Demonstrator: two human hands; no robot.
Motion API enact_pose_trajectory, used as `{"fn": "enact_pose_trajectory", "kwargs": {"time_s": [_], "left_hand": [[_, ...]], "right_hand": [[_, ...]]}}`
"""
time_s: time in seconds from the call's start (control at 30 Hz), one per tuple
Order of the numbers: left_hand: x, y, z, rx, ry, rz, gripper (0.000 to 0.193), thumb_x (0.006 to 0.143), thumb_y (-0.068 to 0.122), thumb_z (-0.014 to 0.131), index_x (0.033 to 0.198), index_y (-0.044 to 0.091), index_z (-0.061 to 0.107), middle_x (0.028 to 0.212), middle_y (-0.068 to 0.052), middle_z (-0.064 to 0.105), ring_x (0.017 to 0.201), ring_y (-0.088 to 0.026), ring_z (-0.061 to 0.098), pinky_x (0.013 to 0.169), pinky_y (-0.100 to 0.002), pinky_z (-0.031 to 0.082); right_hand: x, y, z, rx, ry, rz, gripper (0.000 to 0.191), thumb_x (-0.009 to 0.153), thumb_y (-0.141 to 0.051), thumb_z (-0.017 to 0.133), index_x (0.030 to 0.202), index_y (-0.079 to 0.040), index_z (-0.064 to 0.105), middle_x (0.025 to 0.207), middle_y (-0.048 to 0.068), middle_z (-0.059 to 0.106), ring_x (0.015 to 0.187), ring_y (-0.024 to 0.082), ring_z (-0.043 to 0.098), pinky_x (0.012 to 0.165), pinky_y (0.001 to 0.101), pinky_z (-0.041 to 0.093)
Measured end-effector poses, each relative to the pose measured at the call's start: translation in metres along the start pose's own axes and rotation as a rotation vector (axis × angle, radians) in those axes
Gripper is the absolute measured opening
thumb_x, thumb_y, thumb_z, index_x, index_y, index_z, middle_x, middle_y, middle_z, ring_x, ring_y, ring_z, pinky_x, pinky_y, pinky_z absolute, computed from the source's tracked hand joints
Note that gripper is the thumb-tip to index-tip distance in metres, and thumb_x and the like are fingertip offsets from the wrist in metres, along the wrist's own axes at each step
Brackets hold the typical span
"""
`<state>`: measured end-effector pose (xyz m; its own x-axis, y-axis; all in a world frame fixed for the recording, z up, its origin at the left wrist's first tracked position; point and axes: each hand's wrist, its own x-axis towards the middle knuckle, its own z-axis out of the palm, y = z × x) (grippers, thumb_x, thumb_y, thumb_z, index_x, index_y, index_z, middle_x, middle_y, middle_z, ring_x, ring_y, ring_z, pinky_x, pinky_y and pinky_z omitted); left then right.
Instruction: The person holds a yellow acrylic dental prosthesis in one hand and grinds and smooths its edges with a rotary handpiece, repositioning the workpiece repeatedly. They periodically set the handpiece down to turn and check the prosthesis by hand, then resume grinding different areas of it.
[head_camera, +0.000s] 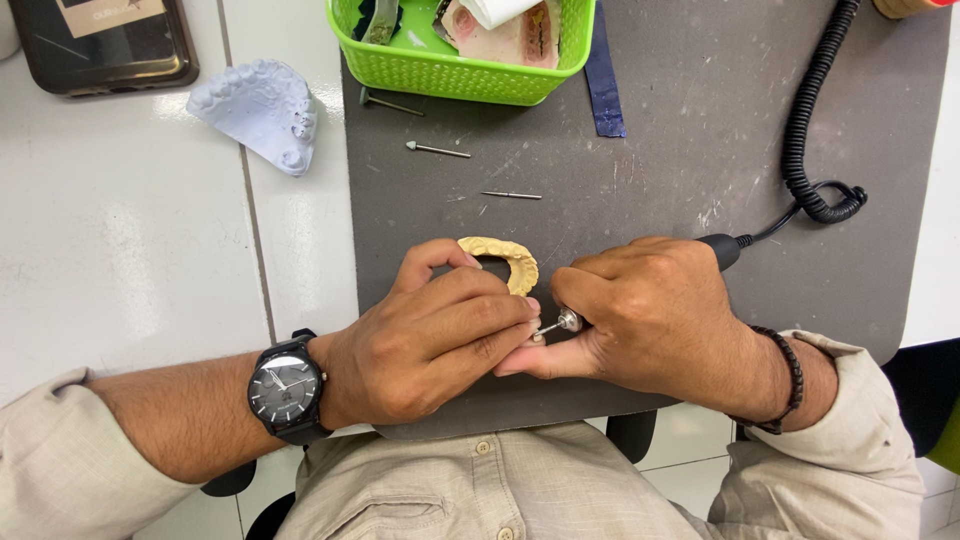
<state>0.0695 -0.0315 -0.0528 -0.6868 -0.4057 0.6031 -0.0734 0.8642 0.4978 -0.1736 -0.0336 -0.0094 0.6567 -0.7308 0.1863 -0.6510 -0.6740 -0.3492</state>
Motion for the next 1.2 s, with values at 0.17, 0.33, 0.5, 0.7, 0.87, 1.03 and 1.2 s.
{"fn": "enact_pose_trajectory", "kwargs": {"time_s": [0.17,0.33,0.5,0.7,0.87,1.03,1.2], "left_hand": [[0.0003,-0.0002,0.0011,0.0,-0.002,0.004,0.029,0.093,0.007,0.075,0.118,-0.007,0.071,0.124,-0.016,0.068,0.111,-0.025,0.067,0.103,-0.048,0.043],[0.0003,-0.0004,0.0015,0.001,-0.005,0.006,0.029,0.094,0.008,0.075,0.119,-0.007,0.071,0.124,-0.016,0.068,0.111,-0.025,0.067,0.103,-0.049,0.043],[-0.0001,0.0001,0.0012,-0.005,0.002,-0.003,0.029,0.094,0.008,0.074,0.118,-0.007,0.071,0.124,-0.016,0.068,0.111,-0.025,0.068,0.103,-0.049,0.043],[-0.0004,0.0005,0.0018,-0.004,0.018,-0.009,0.027,0.094,0.007,0.076,0.118,-0.006,0.072,0.123,-0.015,0.069,0.109,-0.024,0.069,0.103,-0.047,0.044],[0.0001,0.0002,0.0035,-0.063,0.066,-0.038,0.026,0.091,0.005,0.08,0.114,-0.004,0.072,0.121,-0.013,0.069,0.106,-0.024,0.069,0.101,-0.045,0.045],[0.0003,-0.0004,0.0036,-0.072,0.064,-0.038,0.027,0.089,0.004,0.082,0.113,-0.004,0.072,0.12,-0.013,0.069,0.105,-0.024,0.069,0.101,-0.045,0.045],[0.0004,-0.0004,0.0044,-0.077,0.067,-0.041,0.027,0.089,0.003,0.082,0.113,-0.004,0.071,0.12,-0.013,0.069,0.106,-0.024,0.069,0.102,-0.046,0.045]], "right_hand": [[-0.0004,0.0002,0.0,0.0,-0.022,0.006,0.064,0.072,-0.069,0.08,0.058,-0.008,0.064,0.047,0.002,0.058,0.04,0.02,0.059,0.04,0.0342,0.045],[-0.0003,0.0007,0.0006,0.016,-0.03,-0.001,0.064,0.073,-0.068,0.08,0.056,-0.009,0.062,0.048,0.002,0.058,0.04,0.02,0.059,0.041,0.0346,0.047],[-0.0003,0.0001,0.0005,0.029,-0.028,-0.003,0.063,0.072,-0.068,0.081,0.058,-0.008,0.063,0.049,0.003,0.058,0.041,0.021,0.06,0.041,0.0347,0.047],[-0.0009,-0.0004,-0.0003,0.051,0.018,-0.024,0.061,0.074,-0.066,0.081,0.064,-0.008,0.065,0.055,0.003,0.061,0.047,0.022,0.062,0.045,0.0344,0.048],[-0.0005,0.0005,0.0006,0.058,0.027,-0.012,0.064,0.069,-0.066,0.084,0.06,-0.007,0.062,0.051,0.004,0.058,0.045,0.023,0.06,0.044,0.0361,0.047],[-0.0001,-0.0003,0.0007,0.086,0.029,-0.028,0.063,0.07,-0.064,0.085,0.059,-0.008,0.06,0.053,0.005,0.059,0.046,0.024,0.061,0.045,0.0362,0.047],[0.0006,-0.0012,-0.0007,0.09,0.027,-0.02,0.06,0.071,-0.062,0.085,0.061,-0.008,0.062,0.053,0.004,0.06,0.046,0.025,0.061,0.045,0.0364,0.047]]}}
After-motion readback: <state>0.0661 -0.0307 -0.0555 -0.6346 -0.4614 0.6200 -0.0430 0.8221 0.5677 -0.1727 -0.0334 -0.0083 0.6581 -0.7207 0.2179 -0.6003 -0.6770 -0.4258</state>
